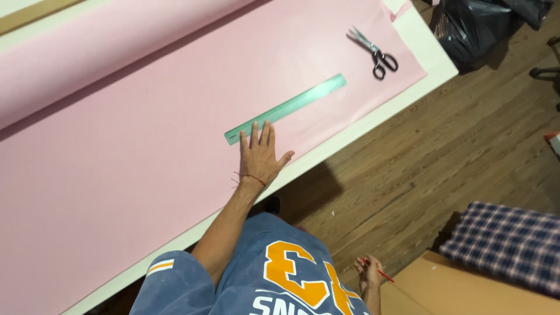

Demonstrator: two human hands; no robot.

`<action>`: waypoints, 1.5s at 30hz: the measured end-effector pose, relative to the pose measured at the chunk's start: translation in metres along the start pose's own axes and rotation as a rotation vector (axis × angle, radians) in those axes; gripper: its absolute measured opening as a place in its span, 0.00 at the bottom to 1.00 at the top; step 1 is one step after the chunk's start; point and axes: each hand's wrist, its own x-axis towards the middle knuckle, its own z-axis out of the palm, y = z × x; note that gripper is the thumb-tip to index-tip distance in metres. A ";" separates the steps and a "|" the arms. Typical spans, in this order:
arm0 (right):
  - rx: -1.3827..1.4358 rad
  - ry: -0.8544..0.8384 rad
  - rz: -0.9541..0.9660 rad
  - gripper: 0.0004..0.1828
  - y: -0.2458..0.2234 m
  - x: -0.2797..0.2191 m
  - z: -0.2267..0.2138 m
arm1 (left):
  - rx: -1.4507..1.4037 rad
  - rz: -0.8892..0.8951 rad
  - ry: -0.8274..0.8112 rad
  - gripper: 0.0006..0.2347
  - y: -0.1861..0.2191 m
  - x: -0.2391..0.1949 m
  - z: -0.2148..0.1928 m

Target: Measuring and marking dimensions on a large roll of pink leather-like material using a ruler and a red pencil on a workshop table.

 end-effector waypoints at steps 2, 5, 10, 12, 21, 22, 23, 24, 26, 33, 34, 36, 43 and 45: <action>0.057 -0.028 -0.062 0.12 -0.021 0.027 0.015 | 0.067 -0.101 0.009 0.42 0.002 0.031 -0.004; -0.012 -0.028 -0.028 0.12 -0.046 0.048 0.041 | 0.089 -0.168 0.043 0.41 -0.010 0.068 0.000; -0.029 -0.002 -0.079 0.11 -0.128 0.101 0.102 | 0.018 -0.161 0.075 0.41 -0.012 0.140 0.014; -0.053 -0.051 -0.167 0.10 -0.179 0.140 0.130 | 0.012 -0.165 0.096 0.41 -0.006 0.178 0.025; -0.451 -0.209 -1.028 0.09 -0.546 0.204 0.353 | 0.066 -0.236 0.117 0.41 0.028 0.312 0.030; -0.530 -0.275 -1.164 0.11 -0.578 0.199 0.384 | 0.036 -0.264 0.112 0.41 0.032 0.319 0.030; -0.607 -0.343 -1.300 0.14 -0.608 0.193 0.415 | 0.006 -0.292 0.107 0.41 0.036 0.326 0.030; -0.621 -0.366 -1.293 0.14 -0.623 0.197 0.446 | 0.004 -0.315 0.097 0.41 0.038 0.329 0.031; -0.609 -0.515 -1.293 0.15 -0.646 0.204 0.513 | 0.038 -0.357 0.105 0.41 0.038 0.334 0.031; -0.782 -1.087 -1.613 0.19 -0.596 0.155 0.700 | 0.045 -0.457 0.074 0.42 0.049 0.334 0.024; -0.815 -1.111 -1.132 0.22 -0.585 0.143 0.717 | 0.027 -0.459 0.026 0.42 0.050 0.334 0.020; -0.816 -1.097 -0.647 0.31 -0.565 0.142 0.741 | 0.014 -0.458 -0.028 0.42 0.049 0.334 0.014; -1.041 -0.867 -1.881 0.16 -0.521 0.191 0.764 | 0.017 -0.444 -0.046 0.42 0.051 0.332 0.005; -1.057 -0.809 -1.882 0.15 -0.518 0.189 0.769 | 0.011 -0.430 -0.044 0.43 0.046 0.334 0.006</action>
